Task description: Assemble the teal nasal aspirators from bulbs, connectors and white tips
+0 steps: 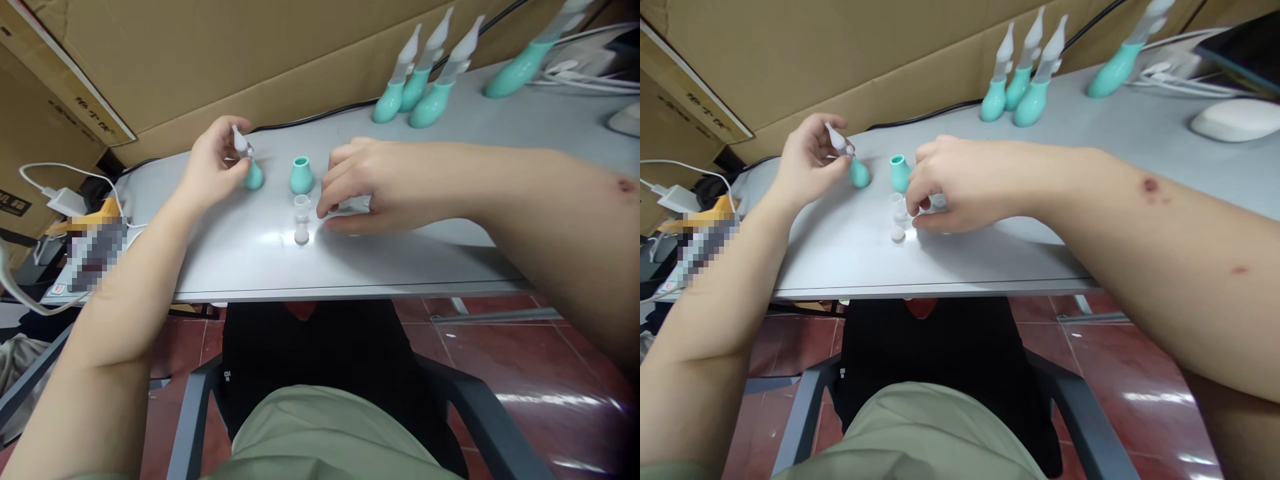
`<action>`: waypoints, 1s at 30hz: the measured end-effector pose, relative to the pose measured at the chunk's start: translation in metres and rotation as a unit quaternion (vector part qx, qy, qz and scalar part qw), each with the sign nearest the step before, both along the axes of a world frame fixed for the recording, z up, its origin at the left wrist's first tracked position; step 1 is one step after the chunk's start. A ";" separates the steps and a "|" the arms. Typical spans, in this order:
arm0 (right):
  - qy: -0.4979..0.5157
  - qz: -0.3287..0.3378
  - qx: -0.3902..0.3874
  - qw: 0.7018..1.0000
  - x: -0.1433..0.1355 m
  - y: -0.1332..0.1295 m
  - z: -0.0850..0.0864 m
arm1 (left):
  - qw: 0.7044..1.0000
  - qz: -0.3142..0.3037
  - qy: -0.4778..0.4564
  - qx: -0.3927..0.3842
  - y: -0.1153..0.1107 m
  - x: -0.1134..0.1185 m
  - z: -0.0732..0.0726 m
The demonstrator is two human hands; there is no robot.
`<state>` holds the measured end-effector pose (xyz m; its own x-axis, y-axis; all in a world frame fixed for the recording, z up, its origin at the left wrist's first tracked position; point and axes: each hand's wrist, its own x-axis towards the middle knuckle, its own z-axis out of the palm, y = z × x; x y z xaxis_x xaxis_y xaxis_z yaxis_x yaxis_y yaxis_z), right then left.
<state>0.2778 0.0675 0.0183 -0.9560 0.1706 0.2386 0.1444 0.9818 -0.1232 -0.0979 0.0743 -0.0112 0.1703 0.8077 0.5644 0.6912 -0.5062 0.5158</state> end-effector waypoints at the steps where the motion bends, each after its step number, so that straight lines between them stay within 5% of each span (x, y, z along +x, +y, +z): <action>1: 0.001 -0.002 -0.005 1.000 0.000 0.001 -0.001 | 1.000 0.006 0.003 0.012 0.003 -0.001 -0.002; 8: -0.024 -0.011 -0.003 1.000 0.001 -0.001 -0.007 | 0.999 0.033 0.012 0.001 0.026 -0.020 -0.018; 13: -0.031 -0.023 -0.016 0.999 0.000 -0.005 -0.009 | 0.998 0.009 0.037 0.044 0.015 -0.017 -0.030; 17: -0.035 -0.026 -0.028 0.999 -0.002 -0.006 -0.009 | 0.967 0.007 0.005 0.253 -0.001 0.012 -0.014; 19: -0.047 -0.030 -0.021 0.998 -0.004 -0.008 -0.007 | 0.898 -0.037 -0.070 0.433 -0.014 0.033 0.001; 22: -0.056 -0.036 -0.007 0.998 -0.005 -0.010 -0.003 | 0.881 -0.102 -0.006 0.462 -0.046 0.061 0.017; 26: -0.034 -0.041 -0.025 0.998 -0.003 -0.011 0.003 | 0.919 -0.261 0.103 0.277 -0.087 0.082 0.018; 30: -0.002 -0.042 -0.064 0.997 0.000 -0.009 0.005 | 0.920 -0.322 0.201 0.098 -0.098 0.083 0.015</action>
<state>0.2780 0.0588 0.0237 -0.9379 0.2791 0.2059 0.2262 0.9423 -0.2467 -0.0147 -0.0232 0.0033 0.8040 0.3566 0.4759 0.3311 -0.9332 0.1398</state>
